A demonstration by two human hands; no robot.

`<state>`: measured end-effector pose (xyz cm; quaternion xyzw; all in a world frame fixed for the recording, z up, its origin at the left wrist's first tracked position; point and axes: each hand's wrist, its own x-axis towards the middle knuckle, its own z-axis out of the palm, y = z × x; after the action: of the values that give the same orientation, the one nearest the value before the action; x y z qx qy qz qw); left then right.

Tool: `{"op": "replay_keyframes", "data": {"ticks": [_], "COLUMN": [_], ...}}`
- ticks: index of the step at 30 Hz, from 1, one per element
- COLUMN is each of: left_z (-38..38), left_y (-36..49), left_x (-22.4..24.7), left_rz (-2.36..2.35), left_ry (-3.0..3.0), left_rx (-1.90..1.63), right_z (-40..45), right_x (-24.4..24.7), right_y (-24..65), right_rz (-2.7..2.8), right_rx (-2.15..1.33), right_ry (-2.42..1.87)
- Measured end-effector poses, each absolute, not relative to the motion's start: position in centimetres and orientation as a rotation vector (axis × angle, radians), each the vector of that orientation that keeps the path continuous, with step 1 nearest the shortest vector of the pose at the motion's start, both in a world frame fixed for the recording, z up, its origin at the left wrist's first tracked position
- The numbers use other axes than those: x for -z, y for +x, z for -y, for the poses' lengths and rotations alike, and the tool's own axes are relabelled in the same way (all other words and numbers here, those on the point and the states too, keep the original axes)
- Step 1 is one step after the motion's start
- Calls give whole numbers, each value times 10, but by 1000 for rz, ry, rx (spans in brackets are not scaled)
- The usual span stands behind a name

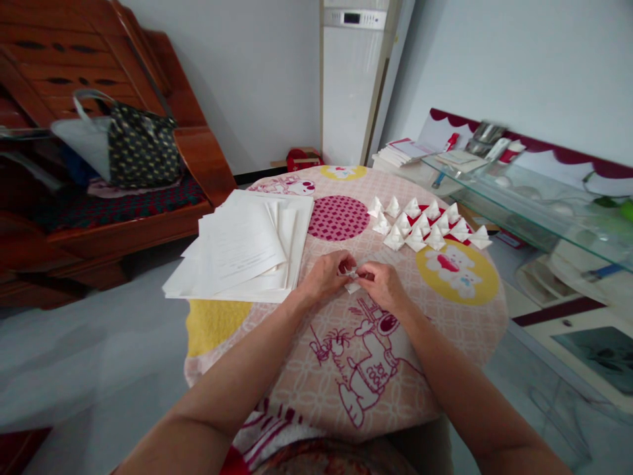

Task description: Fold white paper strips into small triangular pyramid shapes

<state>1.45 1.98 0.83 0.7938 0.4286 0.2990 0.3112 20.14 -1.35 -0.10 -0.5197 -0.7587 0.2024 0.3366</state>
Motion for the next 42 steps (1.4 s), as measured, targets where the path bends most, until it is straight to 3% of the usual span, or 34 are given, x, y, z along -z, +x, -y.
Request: {"op": "replay_keyframes", "data": {"ticks": [23, 34, 42], "left_z": [-23, -27, -30], "left_y": [2, -8, -14], "left_x": [-16, -20, -18], "left_rz": [-1082, -1019, -945], "left_ry": [2030, 1895, 1855], "left_rx": [-696, -624, -607], "right_z": [18, 19, 27], "right_x": [-4, -4, -6], "right_y": [192, 201, 190], "right_rz": [2093, 1992, 2195], "right_rx": [-346, -452, -117], "right_ry": [-1391, -1343, -1432]}}
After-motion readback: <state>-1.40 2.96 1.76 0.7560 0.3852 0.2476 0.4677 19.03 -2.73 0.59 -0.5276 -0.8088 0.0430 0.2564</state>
